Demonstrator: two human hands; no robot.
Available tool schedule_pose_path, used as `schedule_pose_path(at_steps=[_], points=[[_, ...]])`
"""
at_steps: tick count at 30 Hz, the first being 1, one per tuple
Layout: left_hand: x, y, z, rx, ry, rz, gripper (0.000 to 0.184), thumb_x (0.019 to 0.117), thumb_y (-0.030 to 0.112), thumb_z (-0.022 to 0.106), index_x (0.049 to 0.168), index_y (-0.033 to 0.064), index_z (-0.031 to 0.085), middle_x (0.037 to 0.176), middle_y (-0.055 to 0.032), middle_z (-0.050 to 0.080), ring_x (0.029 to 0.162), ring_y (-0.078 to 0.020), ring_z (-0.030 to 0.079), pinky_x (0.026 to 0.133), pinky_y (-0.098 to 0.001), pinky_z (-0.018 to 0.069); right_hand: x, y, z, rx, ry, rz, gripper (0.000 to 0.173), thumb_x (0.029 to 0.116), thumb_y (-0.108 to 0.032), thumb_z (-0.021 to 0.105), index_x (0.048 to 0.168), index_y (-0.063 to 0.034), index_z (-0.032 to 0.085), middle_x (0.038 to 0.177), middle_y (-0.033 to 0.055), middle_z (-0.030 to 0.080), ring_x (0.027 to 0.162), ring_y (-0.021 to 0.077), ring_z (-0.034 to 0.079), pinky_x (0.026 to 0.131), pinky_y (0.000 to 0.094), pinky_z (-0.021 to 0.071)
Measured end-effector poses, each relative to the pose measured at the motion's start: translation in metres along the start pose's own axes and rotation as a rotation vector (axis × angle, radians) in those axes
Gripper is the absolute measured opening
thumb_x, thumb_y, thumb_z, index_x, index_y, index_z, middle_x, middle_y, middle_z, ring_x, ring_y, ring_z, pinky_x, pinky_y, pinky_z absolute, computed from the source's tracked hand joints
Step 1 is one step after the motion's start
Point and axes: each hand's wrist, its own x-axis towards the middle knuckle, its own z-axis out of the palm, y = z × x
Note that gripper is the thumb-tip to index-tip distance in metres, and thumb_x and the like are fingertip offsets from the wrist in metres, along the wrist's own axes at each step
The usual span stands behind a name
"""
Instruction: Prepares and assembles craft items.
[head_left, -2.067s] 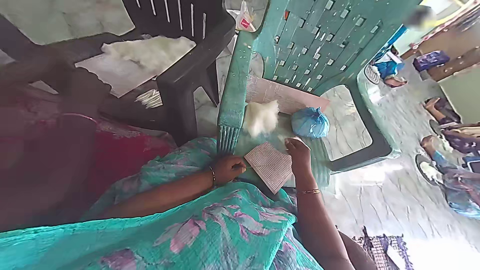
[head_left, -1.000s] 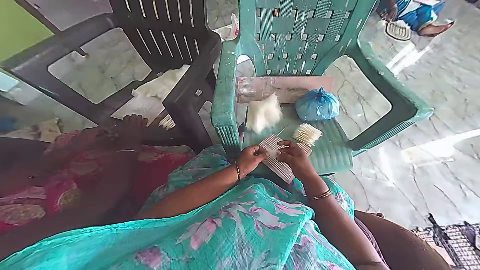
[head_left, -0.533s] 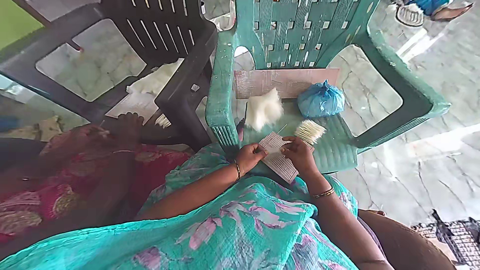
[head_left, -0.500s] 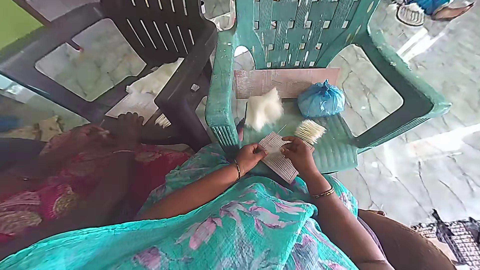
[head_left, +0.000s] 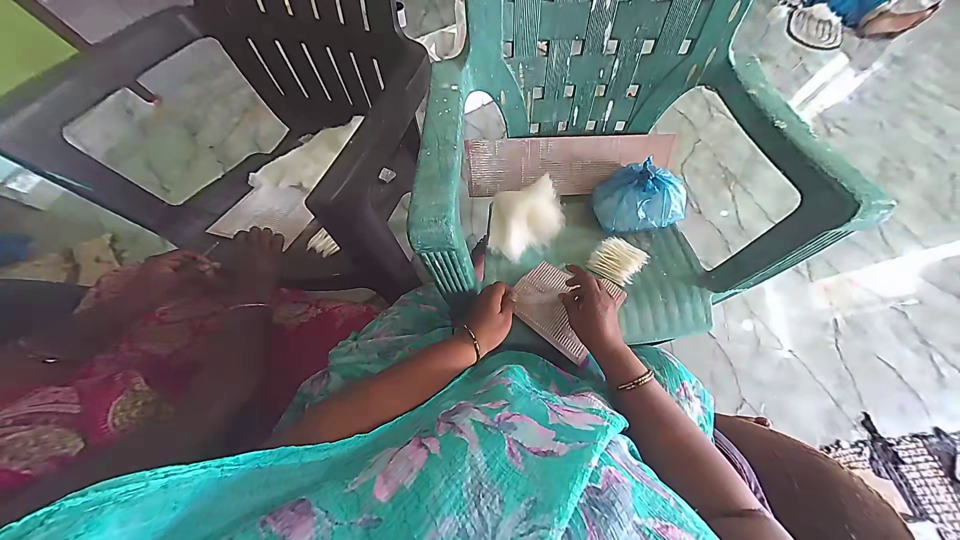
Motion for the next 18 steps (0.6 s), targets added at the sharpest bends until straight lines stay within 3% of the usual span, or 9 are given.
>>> schedule_pose_path(at_steps=[2, 6, 10, 15, 18], points=[[-0.002, 0.0, -0.002, 0.063, -0.012, 0.017, 0.03, 0.1097, 0.014, 0.046, 0.117, -0.0088, 0.065, 0.114, -0.0252, 0.065, 0.113, -0.036, 0.062, 0.102, -0.0489, 0.0478, 0.001, 0.001, 0.001, 0.0, 0.02, 0.002, 0.046, 0.0952, -0.004, 0.067, 0.141, -0.0034, 0.057, 0.118, 0.0215, 0.068, 0.091, 0.0338, 0.07, 0.08, 0.0507, 0.0576], [-0.002, -0.002, -0.003, 0.083, -0.071, 0.007, 0.029, 0.1078, 0.016, 0.051, 0.118, -0.0072, 0.065, 0.118, -0.0238, 0.065, 0.113, -0.0344, 0.063, 0.102, -0.0483, 0.0487, 0.003, 0.001, 0.001, -0.043, 0.029, 0.05, 0.045, 0.0957, -0.006, 0.067, 0.14, -0.0055, 0.058, 0.123, 0.0224, 0.065, 0.09, 0.0339, 0.07, 0.079, 0.0505, 0.0577], [-0.005, -0.001, -0.006, 0.112, -0.118, -0.019, 0.029, 0.1078, 0.015, 0.051, 0.12, -0.0068, 0.064, 0.119, -0.0239, 0.064, 0.114, -0.0335, 0.063, 0.104, -0.0458, 0.0481, 0.003, 0.005, 0.001, -0.081, 0.065, 0.034, 0.043, 0.0939, -0.006, 0.069, 0.136, -0.0037, 0.061, 0.125, 0.0249, 0.063, 0.098, 0.0373, 0.068, 0.084, 0.0529, 0.0568], [-0.003, -0.002, -0.006, 0.149, -0.09, -0.036, 0.029, 0.1074, 0.016, 0.052, 0.121, -0.0069, 0.064, 0.12, -0.0242, 0.064, 0.117, -0.0351, 0.062, 0.105, -0.0472, 0.0479, 0.009, 0.006, -0.005, -0.147, 0.065, 0.027, 0.035, 0.0985, -0.011, 0.065, 0.132, -0.0033, 0.064, 0.133, 0.0251, 0.061, 0.125, 0.0433, 0.058, 0.103, 0.0592, 0.0469], [0.001, 0.0, -0.006, 0.194, -0.094, -0.031, 0.03, 0.1076, 0.017, 0.051, 0.122, -0.0069, 0.063, 0.122, -0.0244, 0.064, 0.121, -0.0359, 0.061, 0.108, -0.0479, 0.0463, 0.016, 0.005, 0.0, -0.291, -0.099, -0.126, 0.039, 0.1008, -0.013, 0.06, 0.139, -0.0044, 0.06, 0.144, 0.02, 0.058, 0.138, 0.0395, 0.05, 0.111, 0.0618, 0.0386]])
